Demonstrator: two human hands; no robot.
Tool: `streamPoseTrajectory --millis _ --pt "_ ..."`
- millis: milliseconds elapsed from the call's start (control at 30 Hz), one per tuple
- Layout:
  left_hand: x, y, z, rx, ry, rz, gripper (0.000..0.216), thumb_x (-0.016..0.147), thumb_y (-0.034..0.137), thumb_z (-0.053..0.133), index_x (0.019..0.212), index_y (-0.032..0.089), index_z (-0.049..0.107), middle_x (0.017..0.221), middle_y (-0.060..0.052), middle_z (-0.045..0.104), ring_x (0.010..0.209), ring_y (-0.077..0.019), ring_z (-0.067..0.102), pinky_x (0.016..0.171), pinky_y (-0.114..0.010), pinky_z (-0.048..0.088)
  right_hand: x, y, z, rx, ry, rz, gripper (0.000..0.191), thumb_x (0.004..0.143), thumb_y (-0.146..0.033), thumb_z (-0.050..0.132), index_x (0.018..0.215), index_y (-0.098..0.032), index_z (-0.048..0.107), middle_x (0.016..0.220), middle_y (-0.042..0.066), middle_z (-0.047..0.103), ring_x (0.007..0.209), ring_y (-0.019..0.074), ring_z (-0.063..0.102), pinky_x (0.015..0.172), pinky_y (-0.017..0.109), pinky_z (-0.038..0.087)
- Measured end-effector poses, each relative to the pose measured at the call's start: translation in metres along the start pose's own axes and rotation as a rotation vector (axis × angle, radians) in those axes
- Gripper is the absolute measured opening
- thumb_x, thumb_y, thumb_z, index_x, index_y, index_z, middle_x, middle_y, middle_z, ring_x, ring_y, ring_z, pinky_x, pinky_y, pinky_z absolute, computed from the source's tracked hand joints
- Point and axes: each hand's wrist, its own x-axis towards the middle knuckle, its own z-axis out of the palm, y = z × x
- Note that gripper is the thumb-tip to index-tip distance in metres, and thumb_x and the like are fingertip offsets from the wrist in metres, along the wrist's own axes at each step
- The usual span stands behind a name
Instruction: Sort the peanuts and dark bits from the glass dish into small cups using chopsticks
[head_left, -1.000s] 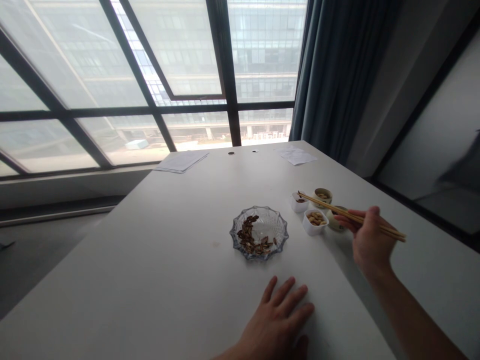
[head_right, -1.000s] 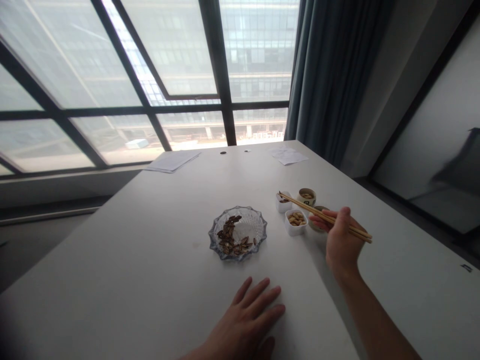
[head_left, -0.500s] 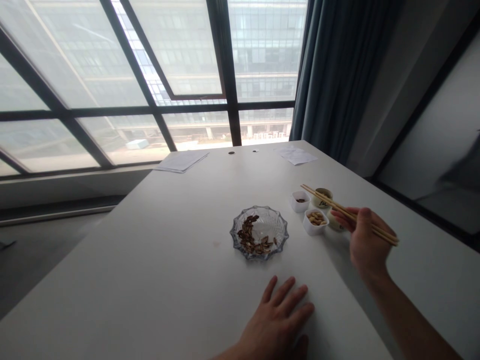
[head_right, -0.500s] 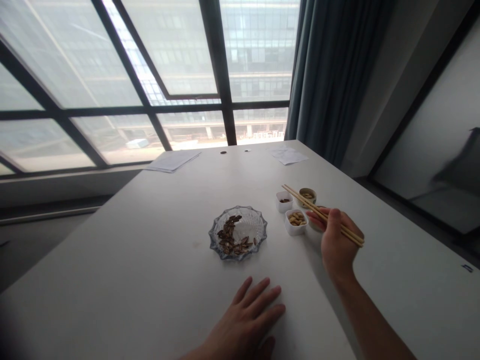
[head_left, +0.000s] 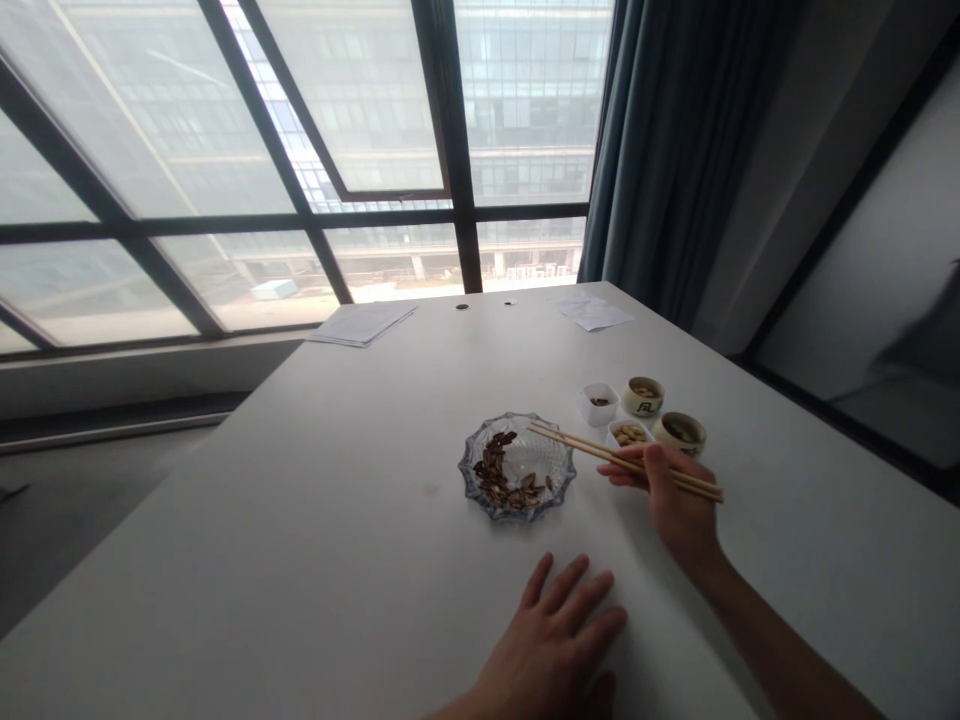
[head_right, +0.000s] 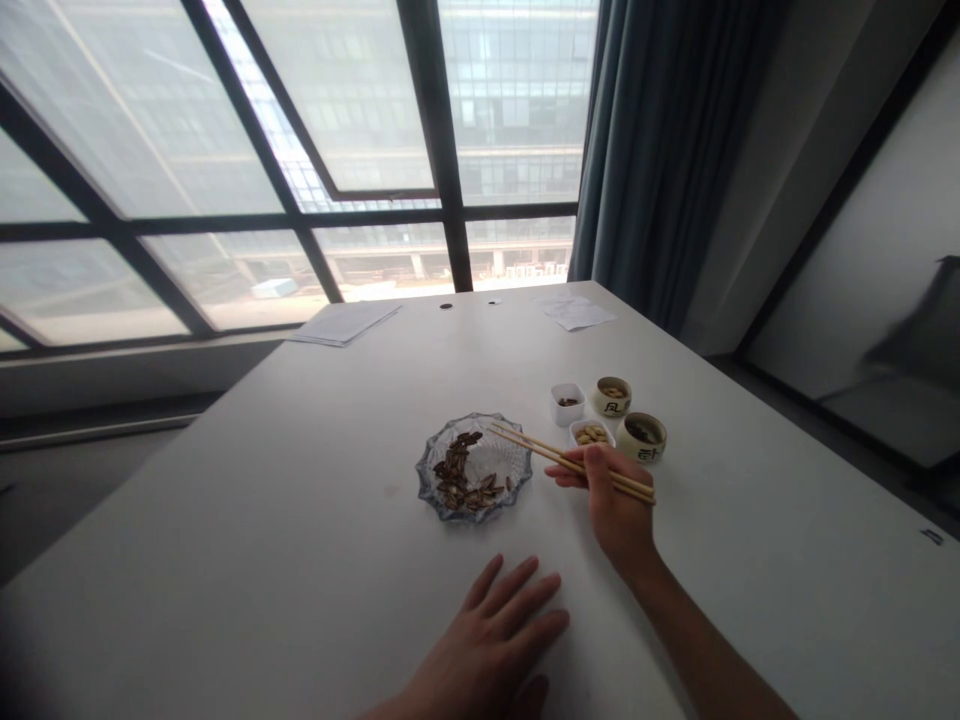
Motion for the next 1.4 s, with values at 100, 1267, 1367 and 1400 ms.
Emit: streamPoseTrajectory --millis 100,1267,1367,1400 --pt "0.0 0.0 0.001 0.013 0.007 0.003 0.044 0.109 0.049 0.048 0.147 0.028 0.05 0.166 -0.001 0.04 0.153 -0.0331 0.034 0.123 -0.066 0.025 -0.009 0.005 0.007 0.005 -0.147 0.045 0.045 0.096 -0.058 0.068 0.086 -0.015 0.078 0.075 0.01 0.08 0.068 0.0279 0.082 0.059 0.034 0.07" --pt "-0.001 -0.002 0.005 0.002 0.021 0.01 0.046 0.106 0.047 0.055 0.148 0.028 0.05 0.165 -0.002 0.042 0.152 -0.0342 0.035 0.123 -0.066 0.025 -0.015 0.009 0.015 -0.03 -0.073 0.077 0.049 0.087 -0.063 0.075 0.079 -0.015 0.079 0.07 0.012 0.08 0.062 0.0311 0.08 0.055 0.037 0.069" --pt "-0.001 -0.001 0.003 -0.008 0.009 0.002 0.045 0.107 0.047 0.053 0.148 0.028 0.05 0.167 -0.001 0.039 0.153 -0.0339 0.033 0.123 -0.066 0.025 -0.004 -0.001 0.008 -0.05 0.083 0.009 0.05 0.09 -0.062 0.073 0.079 -0.013 0.078 0.069 0.012 0.079 0.06 0.0289 0.08 0.056 0.035 0.069" --pt "-0.001 -0.001 0.003 -0.01 0.008 0.0 0.045 0.107 0.047 0.052 0.148 0.028 0.049 0.167 -0.001 0.039 0.154 -0.0337 0.033 0.123 -0.066 0.025 0.001 -0.003 0.004 -0.056 0.147 -0.016 0.05 0.091 -0.062 0.072 0.08 -0.013 0.078 0.07 0.012 0.08 0.06 0.0282 0.08 0.057 0.034 0.069"
